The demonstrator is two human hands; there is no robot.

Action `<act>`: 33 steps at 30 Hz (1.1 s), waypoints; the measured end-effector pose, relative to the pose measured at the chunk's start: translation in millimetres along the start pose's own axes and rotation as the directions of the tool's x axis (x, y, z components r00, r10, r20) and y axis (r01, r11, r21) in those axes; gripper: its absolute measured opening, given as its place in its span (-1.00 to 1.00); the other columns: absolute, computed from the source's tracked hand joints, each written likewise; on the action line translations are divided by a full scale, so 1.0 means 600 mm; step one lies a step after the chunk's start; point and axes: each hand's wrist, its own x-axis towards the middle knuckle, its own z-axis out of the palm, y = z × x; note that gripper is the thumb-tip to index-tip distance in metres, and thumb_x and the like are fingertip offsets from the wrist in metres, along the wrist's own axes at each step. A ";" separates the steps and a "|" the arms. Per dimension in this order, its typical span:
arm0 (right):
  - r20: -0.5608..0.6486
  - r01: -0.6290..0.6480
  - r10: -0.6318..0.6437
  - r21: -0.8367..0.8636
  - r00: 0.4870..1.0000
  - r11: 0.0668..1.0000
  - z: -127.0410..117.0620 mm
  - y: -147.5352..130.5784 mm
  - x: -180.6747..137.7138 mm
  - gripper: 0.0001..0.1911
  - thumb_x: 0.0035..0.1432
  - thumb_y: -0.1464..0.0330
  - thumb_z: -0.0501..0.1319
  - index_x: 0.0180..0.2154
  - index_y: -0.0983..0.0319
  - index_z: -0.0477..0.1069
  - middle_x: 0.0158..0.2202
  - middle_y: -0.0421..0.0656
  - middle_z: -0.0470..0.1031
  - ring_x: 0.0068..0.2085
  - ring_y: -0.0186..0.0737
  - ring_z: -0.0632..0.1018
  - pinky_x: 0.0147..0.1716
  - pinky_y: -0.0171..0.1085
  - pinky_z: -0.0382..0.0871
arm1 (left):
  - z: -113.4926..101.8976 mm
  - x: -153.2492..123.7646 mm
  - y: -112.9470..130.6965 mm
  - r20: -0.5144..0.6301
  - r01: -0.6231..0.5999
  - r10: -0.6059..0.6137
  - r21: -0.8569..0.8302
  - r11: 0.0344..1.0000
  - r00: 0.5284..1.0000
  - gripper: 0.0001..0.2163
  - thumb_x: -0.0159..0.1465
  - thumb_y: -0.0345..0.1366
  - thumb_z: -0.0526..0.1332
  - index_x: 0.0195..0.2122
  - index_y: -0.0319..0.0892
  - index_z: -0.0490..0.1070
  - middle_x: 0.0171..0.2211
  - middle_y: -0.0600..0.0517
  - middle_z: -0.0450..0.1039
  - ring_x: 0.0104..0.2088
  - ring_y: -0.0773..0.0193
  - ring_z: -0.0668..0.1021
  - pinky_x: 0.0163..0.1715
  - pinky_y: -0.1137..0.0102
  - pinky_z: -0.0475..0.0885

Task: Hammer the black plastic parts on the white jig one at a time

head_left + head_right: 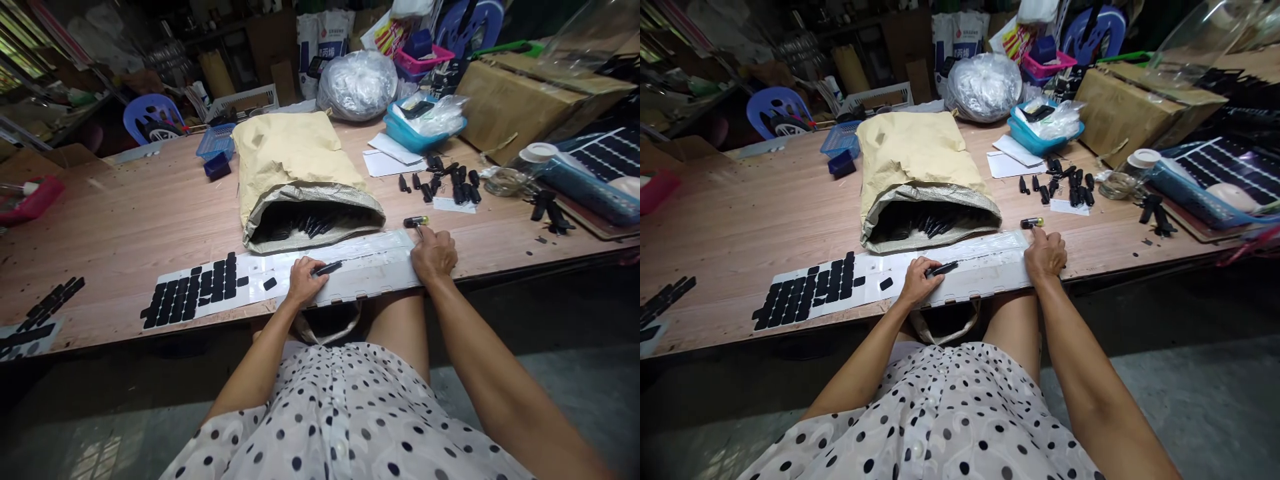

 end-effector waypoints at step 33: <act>0.106 0.452 -0.583 0.526 0.805 0.720 -0.035 -0.117 -0.249 -0.54 0.42 0.37 0.02 0.19 0.05 0.55 -0.25 -0.08 0.52 -0.23 -0.15 0.58 -0.22 -0.25 0.54 | 0.022 0.003 0.015 0.002 0.078 -0.078 -0.070 0.994 0.997 -0.88 0.23 -0.31 0.40 -0.22 0.02 0.69 -0.27 0.04 0.49 -0.14 0.13 0.47 -0.02 0.20 0.41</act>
